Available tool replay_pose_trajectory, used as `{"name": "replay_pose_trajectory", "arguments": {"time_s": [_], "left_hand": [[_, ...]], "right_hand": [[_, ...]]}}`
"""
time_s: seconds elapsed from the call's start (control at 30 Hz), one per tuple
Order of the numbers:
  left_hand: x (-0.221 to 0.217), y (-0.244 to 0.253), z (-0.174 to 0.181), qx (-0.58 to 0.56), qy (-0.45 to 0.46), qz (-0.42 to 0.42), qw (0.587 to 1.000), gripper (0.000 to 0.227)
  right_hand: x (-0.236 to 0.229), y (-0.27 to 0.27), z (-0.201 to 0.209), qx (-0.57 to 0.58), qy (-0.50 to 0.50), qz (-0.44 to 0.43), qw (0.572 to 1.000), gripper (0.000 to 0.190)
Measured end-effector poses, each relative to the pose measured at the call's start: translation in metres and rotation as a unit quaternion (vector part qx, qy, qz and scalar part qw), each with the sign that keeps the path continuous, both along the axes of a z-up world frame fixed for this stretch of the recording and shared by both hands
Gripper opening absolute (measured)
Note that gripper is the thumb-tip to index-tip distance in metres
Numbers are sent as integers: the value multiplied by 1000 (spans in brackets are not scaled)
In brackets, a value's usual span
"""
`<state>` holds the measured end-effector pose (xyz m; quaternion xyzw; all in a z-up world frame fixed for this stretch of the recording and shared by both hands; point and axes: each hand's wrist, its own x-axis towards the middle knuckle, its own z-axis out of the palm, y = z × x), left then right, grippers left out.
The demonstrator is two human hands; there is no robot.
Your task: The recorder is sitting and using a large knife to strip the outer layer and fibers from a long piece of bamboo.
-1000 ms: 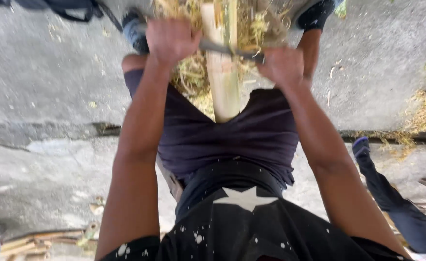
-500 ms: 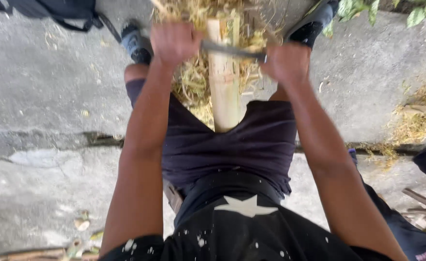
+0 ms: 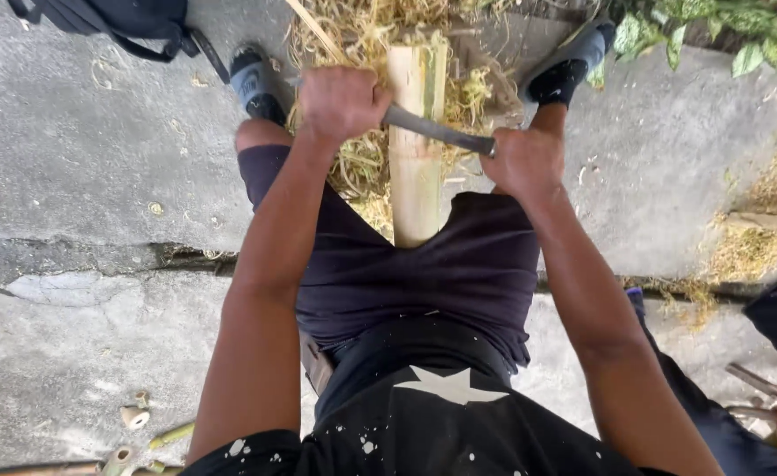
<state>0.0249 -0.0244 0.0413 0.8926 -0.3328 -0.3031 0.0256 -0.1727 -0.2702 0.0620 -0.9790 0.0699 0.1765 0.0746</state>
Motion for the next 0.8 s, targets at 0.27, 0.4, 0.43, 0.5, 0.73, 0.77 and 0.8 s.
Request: {"name": "replay_pose_trajectory", "arguments": {"time_s": [0.27,0.4,0.43,0.5,0.73,0.77,0.8], "left_hand": [[52,8,-60,-86,-85,48,992,46],[58,15,-51,-50,-109,47,992,47],[54,18,-51,-64,-114,43,990,45],[42,20,-41,-72,-102,34,992,44],[-56,42,-12,-72,-31,-24,997,42],[-55,37,-5,-70,-30,-30,997,42],[-52,31,2,-70,-30,-53,996,41]], "right_hand": [[80,-15,-5,-41,46,12,998,17],[87,-9,-13,-19,-33,41,998,18],[80,-7,-17,10,-4,14,1000,17],[54,2,-17,6,-20,2,1000,19],[-70,44,-19,23,-65,-26,997,31],[-79,48,-20,25,-64,-32,997,31],[-86,52,-22,36,-63,-50,996,30]]}}
